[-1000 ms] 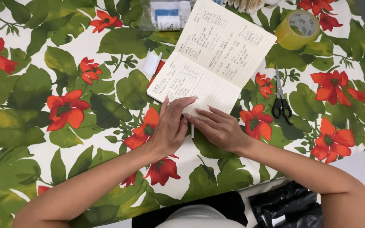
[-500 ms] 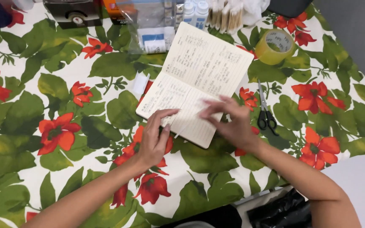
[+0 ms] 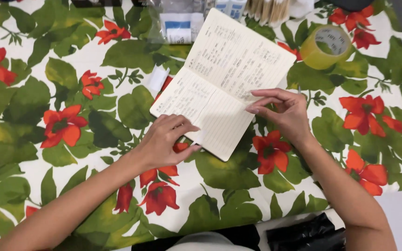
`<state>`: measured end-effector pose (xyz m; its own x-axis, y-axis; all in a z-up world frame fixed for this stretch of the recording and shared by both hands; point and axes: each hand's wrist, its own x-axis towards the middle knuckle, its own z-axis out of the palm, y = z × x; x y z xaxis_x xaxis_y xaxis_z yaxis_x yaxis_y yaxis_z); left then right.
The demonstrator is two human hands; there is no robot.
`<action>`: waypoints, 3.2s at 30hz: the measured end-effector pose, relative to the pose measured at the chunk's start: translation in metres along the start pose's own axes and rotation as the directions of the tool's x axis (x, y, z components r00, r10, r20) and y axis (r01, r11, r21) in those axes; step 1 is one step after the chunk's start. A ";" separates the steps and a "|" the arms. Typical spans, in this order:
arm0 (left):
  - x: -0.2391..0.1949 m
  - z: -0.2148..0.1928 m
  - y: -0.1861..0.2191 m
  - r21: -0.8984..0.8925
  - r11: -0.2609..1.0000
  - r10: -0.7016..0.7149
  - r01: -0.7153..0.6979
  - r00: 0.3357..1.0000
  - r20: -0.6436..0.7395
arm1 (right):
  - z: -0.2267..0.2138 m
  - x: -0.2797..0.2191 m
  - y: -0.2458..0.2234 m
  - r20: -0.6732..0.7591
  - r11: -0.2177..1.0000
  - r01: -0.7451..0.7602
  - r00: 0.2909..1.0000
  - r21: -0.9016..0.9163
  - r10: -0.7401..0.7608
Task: The person writes notes in a notebook, flips through pages, uses scissors to cut a label, and organizes small items into plastic bags.
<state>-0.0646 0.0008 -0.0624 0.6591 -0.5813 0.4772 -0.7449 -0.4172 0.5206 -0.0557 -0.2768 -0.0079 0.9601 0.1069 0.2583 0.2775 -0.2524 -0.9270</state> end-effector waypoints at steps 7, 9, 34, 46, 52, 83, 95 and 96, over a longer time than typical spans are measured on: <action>-0.020 0.014 0.001 0.425 0.903 0.025 -0.072 0.993 0.115 | 0.017 -0.014 -0.005 0.122 0.997 -0.046 0.992 0.067 0.038; -0.022 0.018 -0.001 0.514 0.853 0.030 -0.096 0.990 0.135 | 0.019 -0.017 -0.005 0.141 0.992 -0.073 0.988 0.099 0.059; 0.088 -0.008 0.051 0.149 0.984 -0.018 -0.101 0.769 0.639 | 0.009 -0.042 -0.001 0.408 0.761 0.548 0.819 -0.347 -0.404; 0.298 0.030 0.012 -0.036 0.987 0.158 -0.153 0.954 0.254 | -0.050 -0.012 -0.001 0.023 0.718 0.443 0.858 -0.536 -0.512; 0.425 0.137 -0.063 0.738 0.675 0.210 0.004 0.958 -0.196 | -0.049 -0.002 0.022 0.018 0.626 0.547 0.761 -0.556 -0.649; 0.166 -0.059 -0.019 -0.606 0.786 -0.171 0.125 0.985 -0.017 | -0.062 0.002 -0.054 -0.269 0.778 0.564 0.732 -0.276 -0.626; 0.085 -0.118 -0.065 -0.357 0.751 -0.607 0.555 0.794 -0.044 | -0.030 -0.021 -0.040 0.056 0.451 0.840 0.488 -0.302 -0.871; 0.082 -0.118 -0.057 -0.361 0.746 -0.613 0.559 0.788 -0.046 | -0.030 -0.030 -0.013 0.061 0.453 0.841 0.490 -0.295 -0.869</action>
<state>0.0438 0.0589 0.0307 0.9814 -0.1699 0.0897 -0.1498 -0.3841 0.9111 -0.0875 -0.3056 0.0042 0.2274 0.3308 0.9159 0.9433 -0.3082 -0.1229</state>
